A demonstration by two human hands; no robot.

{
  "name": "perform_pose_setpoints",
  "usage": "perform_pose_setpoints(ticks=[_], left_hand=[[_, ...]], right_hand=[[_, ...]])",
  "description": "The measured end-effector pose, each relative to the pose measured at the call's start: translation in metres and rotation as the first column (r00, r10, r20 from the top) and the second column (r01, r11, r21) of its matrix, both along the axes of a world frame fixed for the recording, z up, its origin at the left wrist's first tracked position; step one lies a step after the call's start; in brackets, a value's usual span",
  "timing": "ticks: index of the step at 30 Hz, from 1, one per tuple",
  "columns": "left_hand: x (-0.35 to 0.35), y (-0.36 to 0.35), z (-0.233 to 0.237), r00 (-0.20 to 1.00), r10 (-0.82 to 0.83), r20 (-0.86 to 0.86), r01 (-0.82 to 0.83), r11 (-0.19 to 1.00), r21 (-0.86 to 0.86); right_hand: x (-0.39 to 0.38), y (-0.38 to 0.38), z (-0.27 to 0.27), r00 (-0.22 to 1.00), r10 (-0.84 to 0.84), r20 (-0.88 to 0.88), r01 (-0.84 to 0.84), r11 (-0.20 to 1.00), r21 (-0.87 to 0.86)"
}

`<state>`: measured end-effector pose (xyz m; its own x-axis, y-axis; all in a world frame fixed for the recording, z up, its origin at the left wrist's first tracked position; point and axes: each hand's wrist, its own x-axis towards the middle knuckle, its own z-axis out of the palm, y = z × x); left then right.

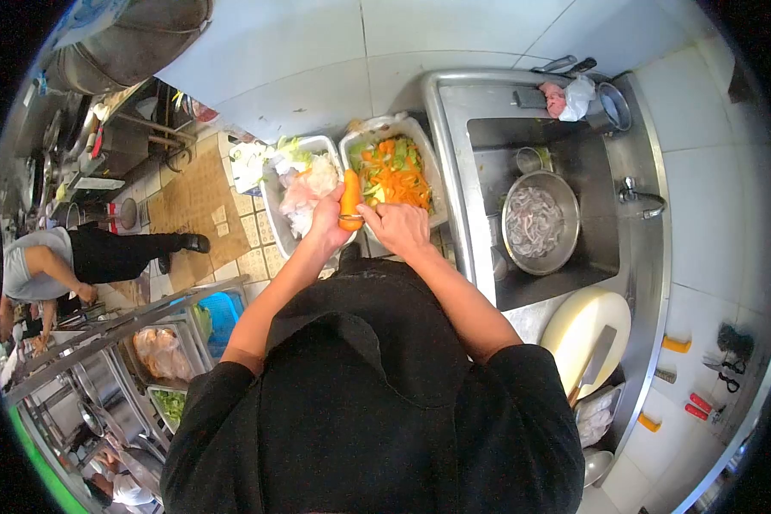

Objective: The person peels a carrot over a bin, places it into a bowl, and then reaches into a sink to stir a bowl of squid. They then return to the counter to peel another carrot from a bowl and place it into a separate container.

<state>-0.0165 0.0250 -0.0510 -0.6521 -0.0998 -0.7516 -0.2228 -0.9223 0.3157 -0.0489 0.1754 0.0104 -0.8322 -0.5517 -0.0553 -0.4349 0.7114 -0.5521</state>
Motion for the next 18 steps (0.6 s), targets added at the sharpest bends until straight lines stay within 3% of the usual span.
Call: perform_pose_setpoints(ticks=[2,5,9,12,14,18], left_hand=[[0.0,-0.001,-0.005,1.0,-0.012,0.0,0.012,1.0,0.005],[0.002,0.0,0.027,0.987,-0.138,0.084,0.149,0.979,-0.141],[0.016,0.004,0.045,0.953,-0.3,0.034,0.302,0.946,-0.115],[0.016,0.008,0.066,0.945,-0.326,-0.027,0.319,0.936,-0.148],[0.006,0.002,0.058,0.96,-0.279,0.019,0.277,0.94,-0.198],[-0.005,-0.007,0.037,0.979,-0.198,0.05,0.204,0.96,-0.192]], right_hand=[[-0.001,0.0,0.0,1.0,0.01,0.009,-0.01,1.0,0.022],[-0.016,-0.007,-0.035,0.999,-0.015,0.044,0.009,0.993,0.121],[-0.082,-0.02,-0.04,0.971,-0.155,0.18,0.104,0.958,0.267],[-0.112,-0.015,-0.029,0.965,-0.208,0.162,0.139,0.923,0.357],[-0.124,-0.014,-0.012,0.947,-0.265,0.181,0.186,0.914,0.361],[-0.093,-0.009,0.003,0.967,-0.23,0.111,0.195,0.945,0.264]])
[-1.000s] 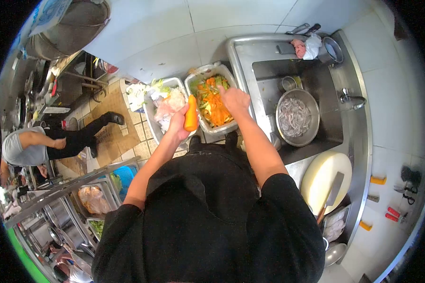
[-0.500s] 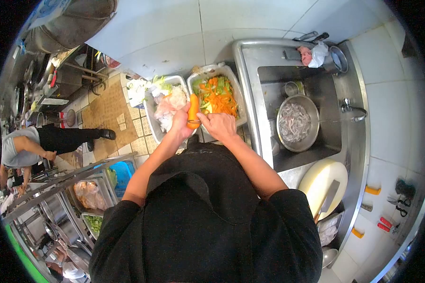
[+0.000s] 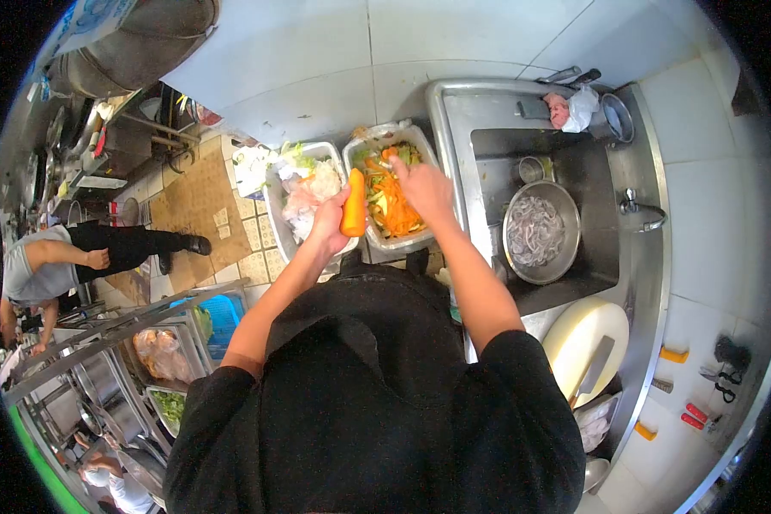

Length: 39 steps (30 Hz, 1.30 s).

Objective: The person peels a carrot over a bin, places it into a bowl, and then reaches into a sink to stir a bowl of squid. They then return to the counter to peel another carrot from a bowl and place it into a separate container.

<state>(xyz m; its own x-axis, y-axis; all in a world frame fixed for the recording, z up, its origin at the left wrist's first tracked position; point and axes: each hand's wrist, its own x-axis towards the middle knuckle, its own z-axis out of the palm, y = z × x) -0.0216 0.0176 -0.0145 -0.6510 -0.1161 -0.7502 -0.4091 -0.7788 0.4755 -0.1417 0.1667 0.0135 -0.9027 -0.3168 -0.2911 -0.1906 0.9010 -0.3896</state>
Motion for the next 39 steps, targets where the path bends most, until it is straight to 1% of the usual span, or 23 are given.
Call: perform_pose_setpoints(ticks=[1,2,5,8,10,11,13,16,17,20,21,24,26,28,30,31,33,34,36,37,39], left_hand=[[-0.002,-0.001,-0.004,0.999,0.032,-0.03,-0.031,0.999,0.042],[-0.004,-0.002,-0.008,0.998,0.058,-0.036,-0.057,0.998,0.04],[-0.008,0.0,-0.022,0.991,0.129,-0.036,-0.127,0.991,0.049],[-0.01,0.003,-0.034,0.984,0.179,-0.013,-0.178,0.982,0.068],[-0.007,0.008,-0.022,0.982,0.191,-0.002,-0.191,0.98,0.059],[-0.004,0.007,-0.016,0.991,0.132,0.0,-0.132,0.99,0.042],[0.004,0.009,0.001,1.0,0.009,0.005,-0.009,1.0,0.011],[0.019,0.01,0.014,0.978,-0.188,-0.09,0.188,0.982,-0.011],[0.021,0.009,0.022,0.974,-0.203,-0.095,0.206,0.978,0.022],[0.013,0.008,0.024,0.988,-0.074,-0.134,0.071,0.997,-0.027],[0.009,0.005,0.019,0.993,-0.042,-0.108,0.038,0.999,-0.033],[-0.002,-0.002,0.002,0.997,0.056,-0.055,-0.053,0.998,0.042],[-0.008,-0.004,-0.013,0.994,0.094,-0.062,-0.089,0.994,0.067],[-0.011,-0.003,-0.02,0.988,0.146,-0.056,-0.14,0.986,0.095],[-0.013,0.001,-0.024,0.976,0.215,-0.04,-0.208,0.97,0.126],[-0.012,0.002,-0.029,0.975,0.221,-0.037,-0.215,0.968,0.132],[-0.01,0.004,-0.037,0.973,0.229,-0.032,-0.223,0.965,0.141],[-0.009,0.005,-0.02,0.983,0.184,-0.024,-0.18,0.977,0.111],[-0.001,0.011,0.009,0.996,0.093,-0.001,-0.093,0.994,0.055],[0.005,0.012,0.009,0.999,0.037,-0.019,-0.035,0.996,0.084],[0.013,0.013,0.009,0.995,-0.079,-0.066,0.087,0.987,0.137]], right_hand=[[0.015,0.0,0.006,0.999,0.041,-0.008,-0.041,0.997,-0.059],[0.031,0.0,0.01,0.997,0.08,-0.017,-0.081,0.99,-0.119],[0.069,0.001,0.005,0.963,0.213,-0.163,-0.24,0.955,-0.173],[0.079,0.003,-0.001,0.964,0.188,-0.186,-0.226,0.952,-0.208],[0.077,0.005,-0.012,0.966,0.214,-0.147,-0.238,0.955,-0.176],[0.073,0.005,-0.017,0.966,0.223,-0.129,-0.242,0.957,-0.16],[0.043,-0.004,-0.022,0.983,0.178,-0.04,-0.18,0.98,-0.083],[-0.015,-0.008,-0.032,0.994,0.08,0.079,-0.083,0.996,0.037],[-0.026,-0.005,-0.035,0.993,0.046,0.113,-0.055,0.996,0.076],[-0.039,0.004,-0.011,0.994,-0.094,0.063,0.094,0.996,0.003],[-0.036,0.006,-0.007,0.995,-0.103,-0.01,0.103,0.995,-0.016],[-0.01,0.008,0.005,0.999,-0.018,0.027,0.019,1.0,-0.019],[0.027,0.004,0.02,0.997,0.077,0.02,-0.075,0.993,-0.091],[0.059,0.002,0.02,0.979,0.182,-0.09,-0.192,0.973,-0.129],[0.073,0.002,0.013,0.976,0.182,-0.119,-0.201,0.965,-0.168],[0.076,0.002,0.009,0.974,0.183,-0.135,-0.206,0.96,-0.189],[0.077,0.003,0.002,0.972,0.197,-0.126,-0.217,0.961,-0.172],[0.078,0.004,-0.002,0.971,0.205,-0.12,-0.223,0.961,-0.164],[0.067,0.001,-0.028,0.99,0.126,-0.061,-0.132,0.985,-0.115],[0.056,-0.003,-0.031,0.996,0.084,-0.034,-0.087,0.992,-0.088],[0.018,-0.003,-0.028,0.994,0.105,0.026,-0.105,0.994,-0.006]])
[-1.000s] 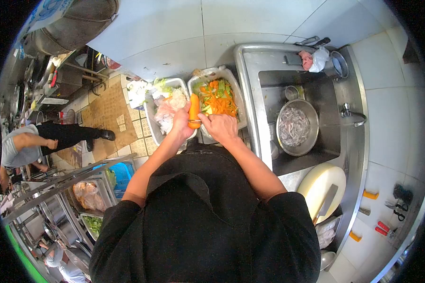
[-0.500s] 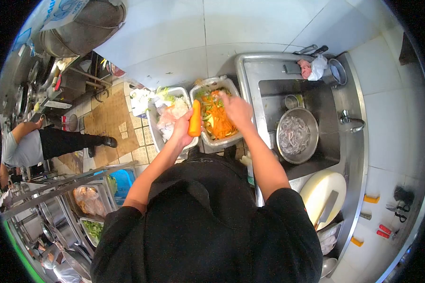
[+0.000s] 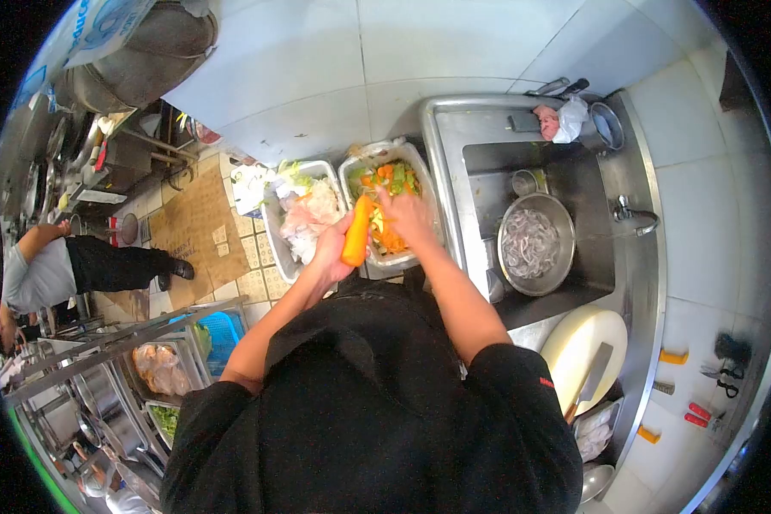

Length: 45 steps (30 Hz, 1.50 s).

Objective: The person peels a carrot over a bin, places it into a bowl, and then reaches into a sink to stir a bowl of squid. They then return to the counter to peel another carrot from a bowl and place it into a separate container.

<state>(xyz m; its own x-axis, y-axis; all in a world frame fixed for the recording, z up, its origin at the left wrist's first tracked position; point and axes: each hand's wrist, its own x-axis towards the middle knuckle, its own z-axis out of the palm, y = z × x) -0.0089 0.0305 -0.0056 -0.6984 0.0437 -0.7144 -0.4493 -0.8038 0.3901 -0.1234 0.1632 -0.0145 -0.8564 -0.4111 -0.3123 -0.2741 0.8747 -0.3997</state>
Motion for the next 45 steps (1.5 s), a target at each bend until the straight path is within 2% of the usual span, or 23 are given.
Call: perform_pose_setpoints(ticks=[1,3,6,7,8,11,13,16,20,22,25,28,32,35,37,40,43,45], left_hand=[[0.001,0.002,0.007,0.999,-0.027,-0.026,0.026,1.0,-0.011],[0.002,0.003,0.028,0.993,-0.087,-0.075,0.084,0.996,-0.04],[-0.012,-0.006,0.017,0.994,0.018,-0.107,-0.026,0.997,-0.078],[-0.014,-0.008,0.013,0.997,0.03,-0.068,-0.036,0.996,-0.085],[-0.016,-0.011,0.009,0.999,0.04,-0.029,-0.042,0.995,-0.092],[-0.022,-0.013,-0.007,0.992,0.123,0.015,-0.122,0.99,-0.072],[-0.024,-0.011,-0.02,0.982,0.19,0.002,-0.19,0.981,-0.045],[-0.029,-0.008,-0.034,0.953,0.302,0.04,-0.303,0.952,0.045],[-0.025,-0.005,-0.021,0.962,0.267,0.062,-0.269,0.963,0.025],[-0.022,0.0,0.01,0.959,0.263,0.107,-0.265,0.964,0.014],[-0.009,0.0,0.007,0.994,0.105,0.028,-0.105,0.994,-0.004],[0.002,0.0,0.023,0.998,-0.064,-0.023,0.063,0.998,-0.022],[-0.01,-0.006,0.015,0.999,0.031,-0.032,-0.033,0.998,-0.056],[-0.015,-0.015,-0.002,0.994,0.109,0.011,-0.108,0.992,-0.058],[-0.019,-0.018,-0.012,0.988,0.154,0.006,-0.154,0.987,-0.042],[-0.025,-0.014,-0.019,0.964,0.264,0.025,-0.264,0.965,-0.01],[-0.025,-0.009,-0.023,0.963,0.27,0.0,-0.27,0.963,-0.002],[-0.021,-0.005,-0.013,0.979,0.204,0.008,-0.204,0.979,-0.021]], right_hand=[[-0.015,0.002,0.003,1.0,0.01,0.03,-0.011,0.999,0.042],[-0.038,0.01,0.002,0.991,-0.126,0.048,0.124,0.991,0.045],[-0.055,0.021,0.016,0.969,-0.243,0.052,0.241,0.97,0.044],[-0.053,0.022,0.02,0.96,-0.272,0.061,0.27,0.962,0.047],[-0.045,0.023,0.022,0.967,-0.253,0.013,0.252,0.966,0.048],[-0.001,0.014,0.04,0.997,-0.07,0.025,0.071,0.997,-0.042],[0.034,0.01,0.05,0.995,0.061,-0.081,-0.069,0.993,-0.096],[0.059,0.008,0.039,0.975,0.073,-0.208,-0.118,0.97,-0.211],[0.062,0.009,0.031,0.978,0.063,-0.197,-0.103,0.973,-0.205],[0.059,0.009,0.02,0.98,0.066,-0.188,-0.101,0.978,-0.183],[0.02,0.0,-0.003,0.997,-0.067,0.049,0.071,0.995,-0.075],[-0.03,-0.002,-0.005,0.998,-0.045,0.046,0.044,0.999,0.023],[-0.054,0.004,0.007,0.976,-0.216,0.003,0.216,0.976,-0.005],[-0.024,0.003,0.036,0.989,-0.119,0.089,0.124,0.991,-0.055],[0.015,0.002,0.048,0.999,0.047,-0.025,-0.05,0.993,-0.106],[0.053,0.003,0.046,0.976,0.136,-0.168,-0.167,0.969,-0.185],[0.062,0.005,0.04,0.976,0.08,-0.202,-0.118,0.976,-0.185],[0.058,0.008,0.025,0.985,0.092,-0.149,-0.113,0.984,-0.14]])
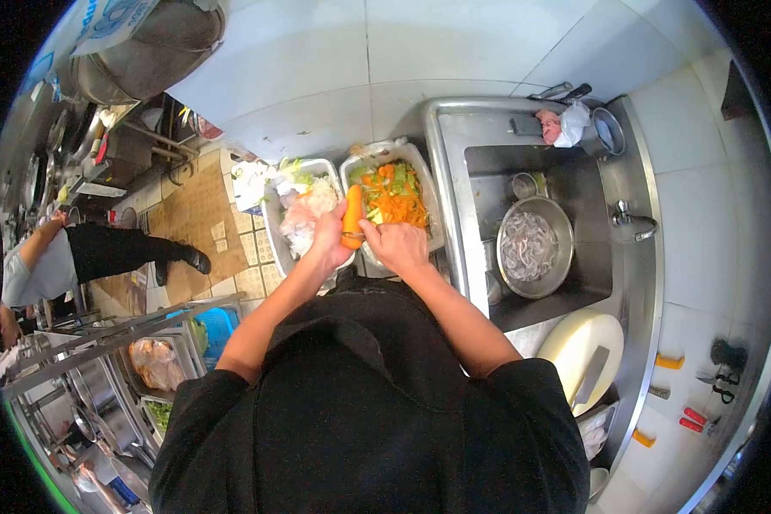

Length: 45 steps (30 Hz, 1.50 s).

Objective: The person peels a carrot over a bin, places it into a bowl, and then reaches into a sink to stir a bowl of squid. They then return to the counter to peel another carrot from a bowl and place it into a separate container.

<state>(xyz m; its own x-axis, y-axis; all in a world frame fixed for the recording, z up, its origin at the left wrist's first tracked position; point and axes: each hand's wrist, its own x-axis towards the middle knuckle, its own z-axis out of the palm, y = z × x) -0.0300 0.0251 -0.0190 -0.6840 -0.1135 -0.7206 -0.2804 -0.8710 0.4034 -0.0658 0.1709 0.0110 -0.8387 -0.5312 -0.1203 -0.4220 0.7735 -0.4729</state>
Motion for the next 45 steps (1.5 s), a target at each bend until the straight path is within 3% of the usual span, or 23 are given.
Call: perform_pose_setpoints(ticks=[4,6,8,10,14,16,19,25,30,36,41,45], left_hand=[[0.016,0.009,0.022,0.987,-0.158,-0.015,0.157,0.987,-0.031],[0.017,0.008,0.024,0.974,-0.221,-0.045,0.221,0.975,-0.021],[0.018,0.01,0.042,0.967,-0.249,-0.051,0.246,0.968,-0.058],[0.009,0.007,0.024,0.988,-0.154,-0.03,0.152,0.987,-0.053],[0.003,-0.004,0.006,0.997,-0.073,0.015,0.073,0.997,-0.033],[-0.001,-0.006,-0.006,1.0,-0.015,0.013,0.016,1.0,-0.022],[-0.002,-0.002,-0.018,0.997,0.066,0.027,-0.066,0.998,0.004],[0.007,-0.001,-0.008,0.998,0.02,0.053,-0.018,0.999,-0.034],[0.029,0.003,0.014,0.988,-0.152,-0.019,0.151,0.987,-0.053],[0.018,-0.007,0.006,0.995,-0.098,-0.02,0.097,0.995,-0.027],[0.01,-0.015,-0.019,1.0,-0.016,0.016,0.015,1.0,0.024],[0.008,-0.013,-0.029,0.995,0.093,0.029,-0.095,0.992,0.08]], right_hand=[[-0.048,-0.007,-0.016,0.974,-0.153,0.165,0.134,0.983,0.123],[-0.086,-0.006,-0.034,0.968,-0.188,0.164,0.155,0.968,0.197],[-0.099,0.003,-0.034,0.949,-0.263,0.174,0.221,0.948,0.23],[-0.108,0.006,-0.016,0.911,-0.365,0.191,0.324,0.921,0.215],[-0.07,0.007,0.011,0.944,-0.229,0.239,0.202,0.971,0.131],[-0.029,0.006,0.027,0.996,-0.048,0.08,0.048,0.999,0.003],[0.005,0.003,0.019,1.0,0.016,-0.006,-0.016,0.998,-0.067],[0.006,0.001,-0.011,0.999,0.033,0.013,-0.032,0.998,-0.053],[-0.06,-0.017,-0.022,0.971,-0.152,0.186,0.118,0.977,0.179],[-0.096,-0.01,-0.01,0.962,-0.245,0.122,0.229,0.965,0.13],[-0.026,-0.006,0.018,0.995,0.018,0.102,-0.021,0.999,0.028],[0.006,-0.004,0.013,0.998,0.055,0.027,-0.054,0.998,-0.034]])
